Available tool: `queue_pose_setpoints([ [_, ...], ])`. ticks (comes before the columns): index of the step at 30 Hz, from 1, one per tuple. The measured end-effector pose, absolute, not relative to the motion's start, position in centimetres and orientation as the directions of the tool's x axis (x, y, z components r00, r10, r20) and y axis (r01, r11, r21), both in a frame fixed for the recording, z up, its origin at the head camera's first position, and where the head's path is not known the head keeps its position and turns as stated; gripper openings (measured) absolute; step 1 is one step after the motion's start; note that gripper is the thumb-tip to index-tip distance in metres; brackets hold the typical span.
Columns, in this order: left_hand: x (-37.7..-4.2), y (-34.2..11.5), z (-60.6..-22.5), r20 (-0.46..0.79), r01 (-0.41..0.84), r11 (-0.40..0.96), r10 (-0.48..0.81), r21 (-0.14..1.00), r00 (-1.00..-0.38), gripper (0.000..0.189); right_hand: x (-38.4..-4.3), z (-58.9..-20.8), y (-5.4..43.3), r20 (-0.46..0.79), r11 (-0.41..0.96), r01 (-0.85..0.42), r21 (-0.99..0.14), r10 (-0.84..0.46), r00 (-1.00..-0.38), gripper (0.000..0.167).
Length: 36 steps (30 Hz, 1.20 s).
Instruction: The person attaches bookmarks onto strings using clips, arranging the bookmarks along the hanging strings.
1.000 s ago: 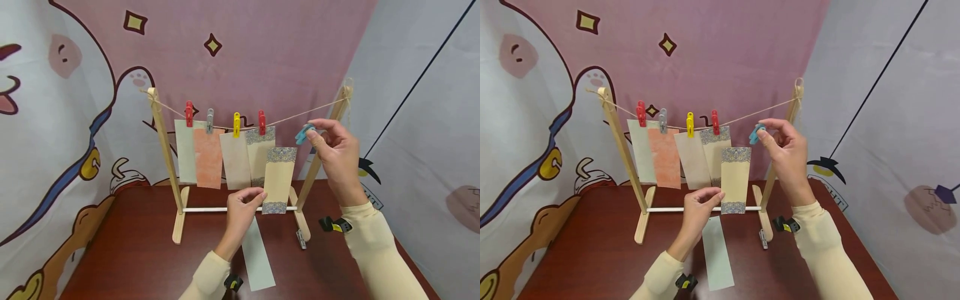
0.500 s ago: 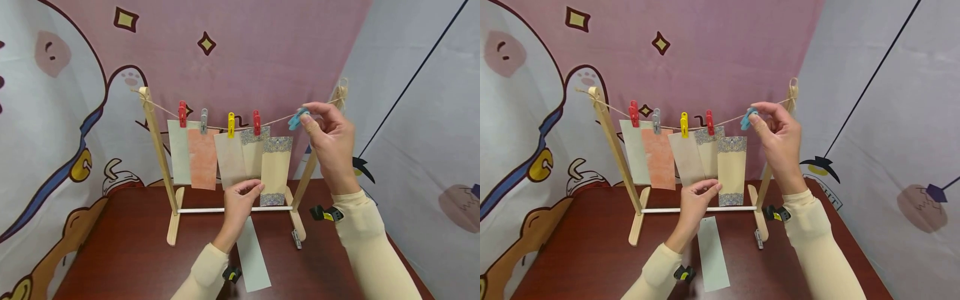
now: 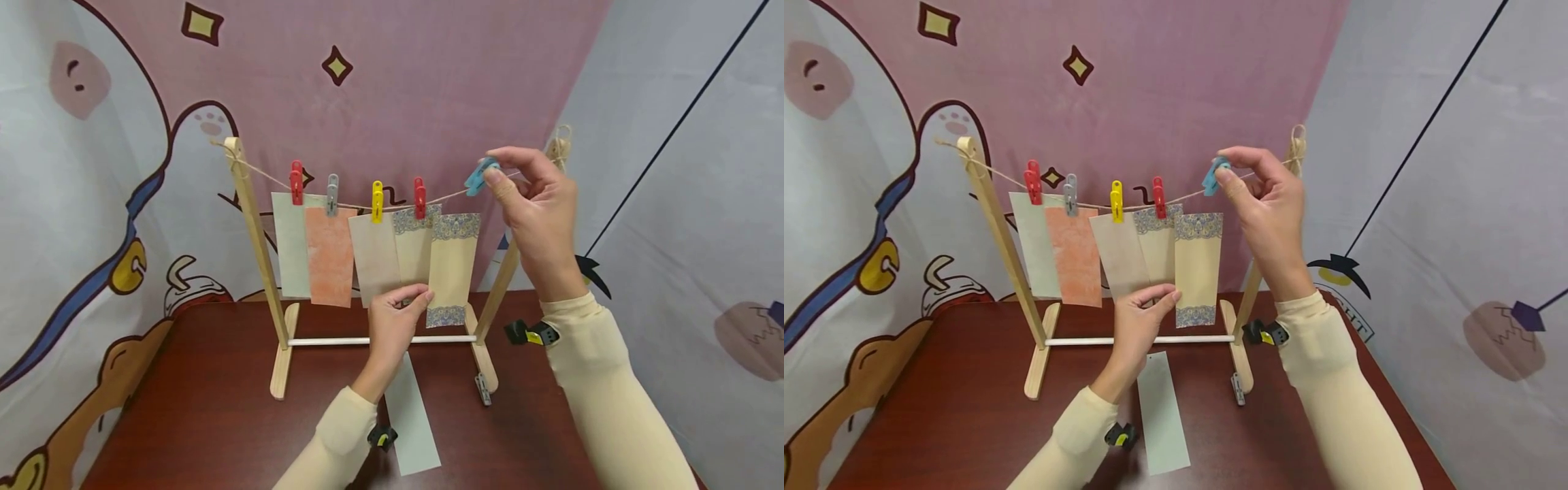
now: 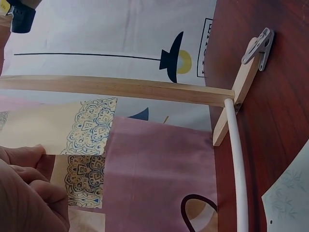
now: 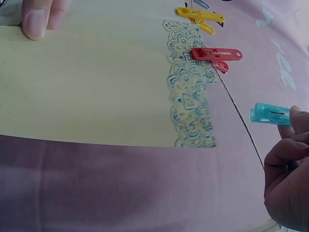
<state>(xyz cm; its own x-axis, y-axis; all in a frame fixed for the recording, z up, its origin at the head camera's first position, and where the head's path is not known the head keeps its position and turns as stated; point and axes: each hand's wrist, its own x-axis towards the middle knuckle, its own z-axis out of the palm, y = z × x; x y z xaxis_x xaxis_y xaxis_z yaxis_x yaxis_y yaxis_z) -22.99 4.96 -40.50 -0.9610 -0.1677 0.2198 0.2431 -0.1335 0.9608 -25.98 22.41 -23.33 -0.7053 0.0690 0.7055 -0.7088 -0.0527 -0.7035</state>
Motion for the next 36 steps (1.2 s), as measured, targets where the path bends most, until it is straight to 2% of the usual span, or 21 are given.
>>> queue_pose_setpoints([
  [7,-23.2,5.1,-40.1,0.210,0.225,-0.069,-0.171,0.972,-0.962,0.006,-26.5,-23.2,22.3,0.694,0.004,-0.695,-0.719,0.059,-0.717,0.020],
  [13,-23.4,5.3,-39.7,0.241,0.253,-0.071,-0.149,0.965,-0.959,0.007,-26.9,-23.2,22.3,0.679,0.070,-0.675,-0.734,0.034,-0.734,0.021],
  [18,-23.8,5.4,-39.4,0.265,0.282,-0.102,-0.148,0.954,-0.953,0.009,-27.0,-23.2,22.4,0.688,0.238,-0.670,-0.703,-0.011,-0.725,0.022],
  [22,-24.1,5.4,-39.3,0.269,0.286,-0.112,-0.147,0.952,-0.952,0.008,-26.9,-23.4,22.5,0.669,0.351,-0.636,-0.687,-0.037,-0.743,0.023],
  [36,-24.4,5.4,-39.4,0.261,0.281,-0.127,-0.155,0.951,-0.953,0.008,-27.1,-23.9,22.3,0.644,0.456,-0.609,-0.649,-0.096,-0.759,0.028],
])
